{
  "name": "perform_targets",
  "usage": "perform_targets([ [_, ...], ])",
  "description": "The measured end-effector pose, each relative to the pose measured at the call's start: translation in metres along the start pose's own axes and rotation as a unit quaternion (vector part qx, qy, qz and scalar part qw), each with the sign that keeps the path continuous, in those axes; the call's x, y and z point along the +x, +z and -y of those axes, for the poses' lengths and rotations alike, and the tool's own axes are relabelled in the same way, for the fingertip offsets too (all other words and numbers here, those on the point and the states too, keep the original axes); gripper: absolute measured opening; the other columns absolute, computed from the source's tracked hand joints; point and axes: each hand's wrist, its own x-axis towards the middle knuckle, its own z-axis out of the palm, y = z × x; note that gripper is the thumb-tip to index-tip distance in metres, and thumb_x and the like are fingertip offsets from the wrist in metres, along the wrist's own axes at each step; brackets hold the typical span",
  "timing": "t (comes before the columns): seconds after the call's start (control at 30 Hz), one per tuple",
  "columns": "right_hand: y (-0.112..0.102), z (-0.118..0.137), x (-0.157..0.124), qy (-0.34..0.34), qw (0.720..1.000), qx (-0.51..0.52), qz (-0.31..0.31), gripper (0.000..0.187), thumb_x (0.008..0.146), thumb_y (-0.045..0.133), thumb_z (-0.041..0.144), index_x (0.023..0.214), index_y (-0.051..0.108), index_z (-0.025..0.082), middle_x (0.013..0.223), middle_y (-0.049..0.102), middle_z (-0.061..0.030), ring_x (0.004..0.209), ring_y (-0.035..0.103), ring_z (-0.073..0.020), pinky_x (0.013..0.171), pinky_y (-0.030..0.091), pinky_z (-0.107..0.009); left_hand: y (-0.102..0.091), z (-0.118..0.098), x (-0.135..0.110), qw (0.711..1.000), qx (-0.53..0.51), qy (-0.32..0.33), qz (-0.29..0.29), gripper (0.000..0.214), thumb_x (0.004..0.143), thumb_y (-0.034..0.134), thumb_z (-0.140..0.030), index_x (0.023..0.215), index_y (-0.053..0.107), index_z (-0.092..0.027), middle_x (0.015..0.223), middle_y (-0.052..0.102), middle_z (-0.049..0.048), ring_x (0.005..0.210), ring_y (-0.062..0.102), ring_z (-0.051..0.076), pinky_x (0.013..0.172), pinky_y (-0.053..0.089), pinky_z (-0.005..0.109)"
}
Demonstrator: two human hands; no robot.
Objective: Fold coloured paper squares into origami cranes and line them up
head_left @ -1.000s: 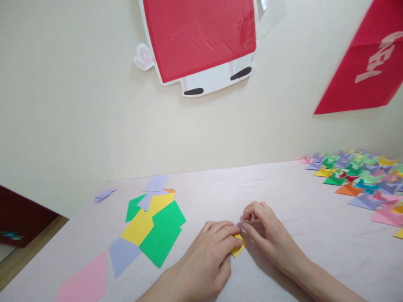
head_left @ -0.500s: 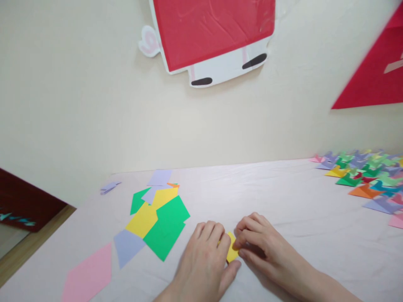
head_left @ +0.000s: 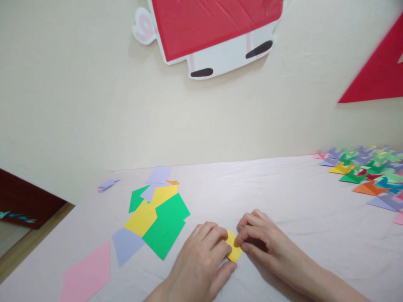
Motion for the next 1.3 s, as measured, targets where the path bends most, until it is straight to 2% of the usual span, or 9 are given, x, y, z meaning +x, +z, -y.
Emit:
perform_targets([
  [0.23,-0.001,0.002,0.000,0.011,1.000,0.004,0.001,0.020,0.090,0.055,0.014,0.082,0.069,0.024,0.088,0.062,-0.0028,0.090,0.053,-0.0204,0.082,0.043,-0.037,0.001,-0.004,-0.003,0.995,-0.069,-0.074,-0.019,0.018,0.079,0.065,-0.007,0.089,0.057,-0.020,0.103,0.059,0.0042,0.098,0.053,0.022,0.082,0.042,0.036],
  [0.43,-0.002,0.003,0.001,0.014,1.000,0.006,-0.003,0.021,0.086,0.057,0.008,0.082,0.069,0.025,0.087,0.061,-0.0010,0.089,0.052,-0.0192,0.083,0.040,-0.036,0.002,-0.003,-0.001,0.996,-0.065,-0.058,-0.006,0.029,0.072,0.078,-0.010,0.089,0.058,-0.021,0.105,0.061,0.0019,0.100,0.052,0.022,0.085,0.041,0.036],
  [0.57,-0.001,0.003,0.001,0.018,1.000,0.004,-0.001,0.022,0.085,0.057,0.006,0.082,0.070,0.025,0.087,0.061,-0.0007,0.089,0.052,-0.0191,0.082,0.040,-0.036,0.003,-0.002,0.001,0.993,-0.082,-0.086,-0.015,0.024,0.076,0.072,-0.006,0.088,0.059,-0.021,0.102,0.061,0.0014,0.099,0.053,0.020,0.084,0.041,0.035],
  [0.8,-0.003,0.008,0.000,0.029,1.000,0.002,-0.001,0.018,0.085,0.058,0.010,0.080,0.068,0.024,0.087,0.062,-0.0010,0.089,0.052,-0.0195,0.083,0.040,-0.036,0.003,-0.005,0.003,0.993,-0.074,-0.087,-0.030,0.014,0.087,0.059,-0.008,0.080,0.059,-0.020,0.090,0.062,0.0014,0.091,0.053,0.020,0.078,0.039,0.034],
  [1.03,-0.003,0.007,0.001,0.017,1.000,-0.009,0.000,0.012,0.086,0.061,0.014,0.078,0.065,0.022,0.086,0.061,-0.0009,0.088,0.052,-0.0195,0.081,0.040,-0.035,0.009,-0.003,0.008,0.991,-0.043,-0.122,-0.033,0.020,0.081,0.056,-0.003,0.073,0.047,-0.019,0.084,0.059,0.0001,0.084,0.051,0.019,0.073,0.036,0.033],
  [1.3,-0.001,0.010,0.001,0.023,0.999,-0.029,0.005,0.014,0.084,0.062,0.011,0.075,0.057,0.020,0.086,0.059,-0.0011,0.086,0.050,-0.0195,0.078,0.039,-0.035,0.015,-0.004,0.010,0.993,0.009,-0.120,-0.017,0.020,0.079,0.050,-0.002,0.072,0.042,-0.019,0.080,0.054,0.0004,0.080,0.047,0.019,0.071,0.035,0.034],
])
